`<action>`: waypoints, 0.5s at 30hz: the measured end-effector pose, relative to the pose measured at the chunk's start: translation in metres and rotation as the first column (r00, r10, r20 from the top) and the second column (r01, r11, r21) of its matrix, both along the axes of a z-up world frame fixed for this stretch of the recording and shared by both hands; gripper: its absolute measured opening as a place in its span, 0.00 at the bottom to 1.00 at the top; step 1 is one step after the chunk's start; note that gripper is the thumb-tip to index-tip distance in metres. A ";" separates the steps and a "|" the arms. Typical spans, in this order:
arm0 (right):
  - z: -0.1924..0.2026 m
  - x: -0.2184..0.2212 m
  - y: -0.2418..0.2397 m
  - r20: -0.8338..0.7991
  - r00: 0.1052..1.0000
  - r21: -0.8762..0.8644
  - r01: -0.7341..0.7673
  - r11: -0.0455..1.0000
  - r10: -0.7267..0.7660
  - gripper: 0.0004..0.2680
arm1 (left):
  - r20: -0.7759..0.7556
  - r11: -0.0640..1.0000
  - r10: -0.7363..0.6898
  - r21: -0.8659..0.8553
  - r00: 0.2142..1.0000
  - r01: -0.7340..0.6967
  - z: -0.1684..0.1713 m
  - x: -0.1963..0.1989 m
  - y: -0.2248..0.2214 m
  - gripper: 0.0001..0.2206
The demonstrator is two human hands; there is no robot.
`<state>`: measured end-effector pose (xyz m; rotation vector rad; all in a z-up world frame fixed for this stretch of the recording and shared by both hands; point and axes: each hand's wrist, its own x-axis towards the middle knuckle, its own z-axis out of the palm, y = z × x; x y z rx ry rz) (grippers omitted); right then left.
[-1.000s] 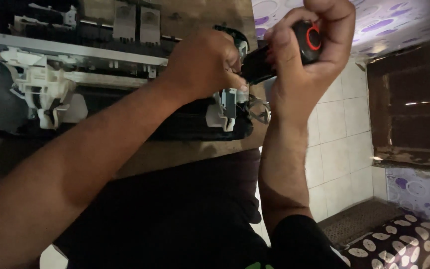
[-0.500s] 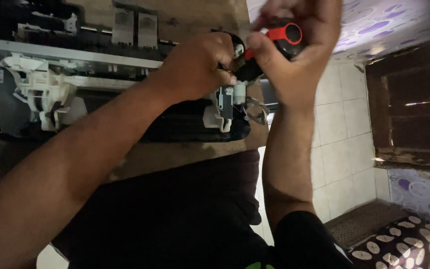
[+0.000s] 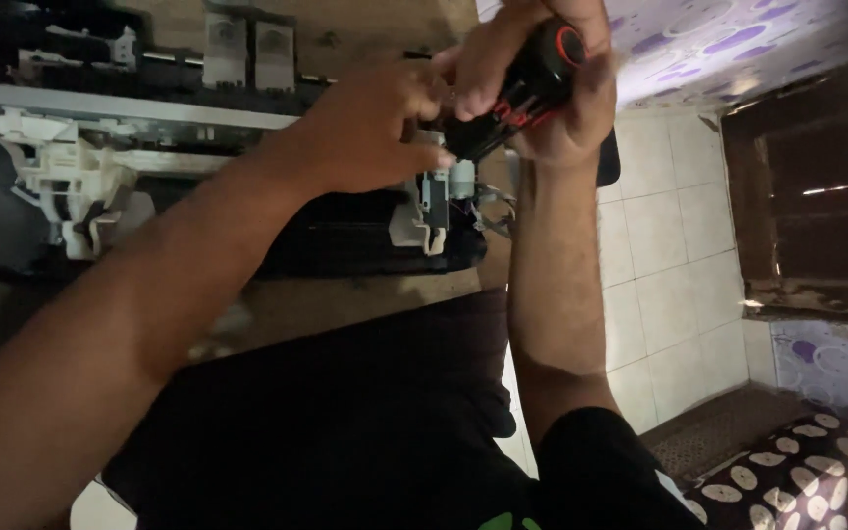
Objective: Disassembling and manipulating the internal components of a printer using a screwdriver.
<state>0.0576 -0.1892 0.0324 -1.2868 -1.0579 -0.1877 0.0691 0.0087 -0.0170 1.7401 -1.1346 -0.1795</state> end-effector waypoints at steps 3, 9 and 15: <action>0.012 -0.012 0.001 -0.065 0.994 -0.100 0.084 0.991 -0.090 0.20 | 0.018 0.996 0.027 0.089 0.999 -0.029 -0.003 0.000 -0.004 0.09; 0.045 -0.063 0.047 -0.002 0.705 -0.220 0.692 0.688 -0.709 0.13 | 0.093 0.995 0.099 -0.033 0.991 -0.096 -0.005 -0.001 -0.005 0.13; 0.041 -0.077 0.070 -0.101 0.578 -0.116 0.801 0.587 -0.810 0.12 | 0.145 0.984 0.176 -0.047 0.974 -0.171 -0.004 -0.006 -0.007 0.15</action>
